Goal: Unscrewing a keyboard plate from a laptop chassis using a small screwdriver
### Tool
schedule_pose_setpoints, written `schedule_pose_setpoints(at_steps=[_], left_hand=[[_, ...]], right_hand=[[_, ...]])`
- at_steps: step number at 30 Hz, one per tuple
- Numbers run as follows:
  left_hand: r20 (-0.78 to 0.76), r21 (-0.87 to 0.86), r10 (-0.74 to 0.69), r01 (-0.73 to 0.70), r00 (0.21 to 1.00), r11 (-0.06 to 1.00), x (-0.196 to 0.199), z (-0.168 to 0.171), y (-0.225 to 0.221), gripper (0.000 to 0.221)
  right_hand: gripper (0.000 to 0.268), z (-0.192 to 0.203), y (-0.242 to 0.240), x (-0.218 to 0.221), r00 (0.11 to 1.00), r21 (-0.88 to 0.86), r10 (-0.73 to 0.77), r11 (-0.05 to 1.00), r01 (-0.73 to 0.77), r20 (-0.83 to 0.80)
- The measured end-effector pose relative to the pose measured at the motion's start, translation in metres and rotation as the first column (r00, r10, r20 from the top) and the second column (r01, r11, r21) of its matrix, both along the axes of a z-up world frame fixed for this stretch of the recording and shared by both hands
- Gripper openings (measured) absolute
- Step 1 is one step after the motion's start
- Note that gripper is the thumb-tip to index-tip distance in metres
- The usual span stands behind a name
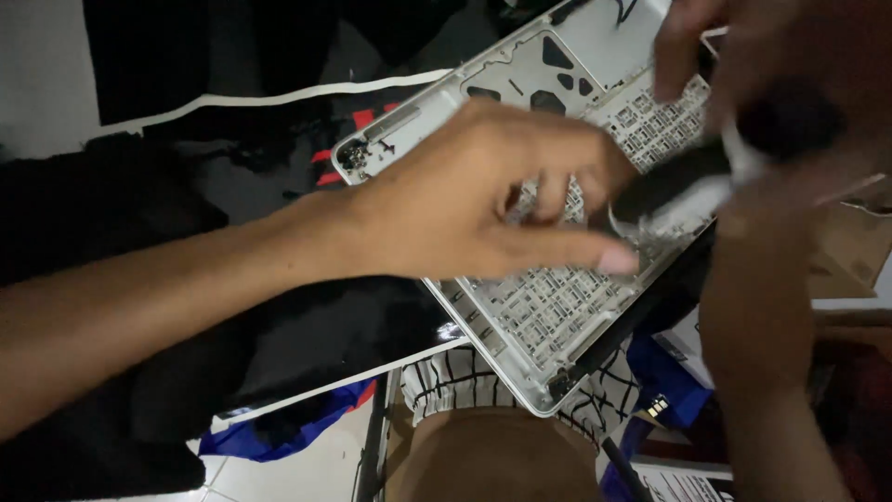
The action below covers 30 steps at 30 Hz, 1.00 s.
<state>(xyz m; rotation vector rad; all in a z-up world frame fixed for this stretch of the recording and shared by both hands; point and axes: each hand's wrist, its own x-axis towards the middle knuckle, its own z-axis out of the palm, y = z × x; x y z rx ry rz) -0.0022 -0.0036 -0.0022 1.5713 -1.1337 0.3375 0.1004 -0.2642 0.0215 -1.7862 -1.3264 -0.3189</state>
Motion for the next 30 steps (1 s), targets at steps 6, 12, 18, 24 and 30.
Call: schedule_pose_setpoints(at_steps=[6,12,18,24,30], left_hand=[[-0.021,0.145,-0.175,0.176,0.984,0.974,-0.011,0.000,-0.004,0.026],[-0.101,0.132,-0.235,0.247,0.967,0.960,-0.011,-0.010,-0.005,0.028],[-0.265,0.179,-0.297,0.349,0.917,0.920,-0.002,-0.010,0.003,0.028],[-0.299,0.215,-0.351,0.421,0.887,0.881,-0.001,-0.010,0.004,0.024],[-0.296,0.238,-0.321,0.395,0.900,0.887,0.001,-0.011,0.003,0.017]], right_hand=[[0.090,0.048,0.011,-0.079,0.964,-0.475,0.121,0.851,-0.224,-0.236],[0.079,-0.004,-0.012,-0.080,0.963,-0.357,0.200,0.899,-0.254,-0.181],[0.054,-0.019,-0.020,-0.079,0.522,0.098,0.456,0.812,-0.575,-0.721],[0.119,-0.039,-0.021,-0.090,0.914,-0.116,0.359,0.916,-0.384,-0.190],[0.103,-0.045,-0.018,-0.109,0.979,-0.119,0.157,0.978,-0.173,-0.132]])
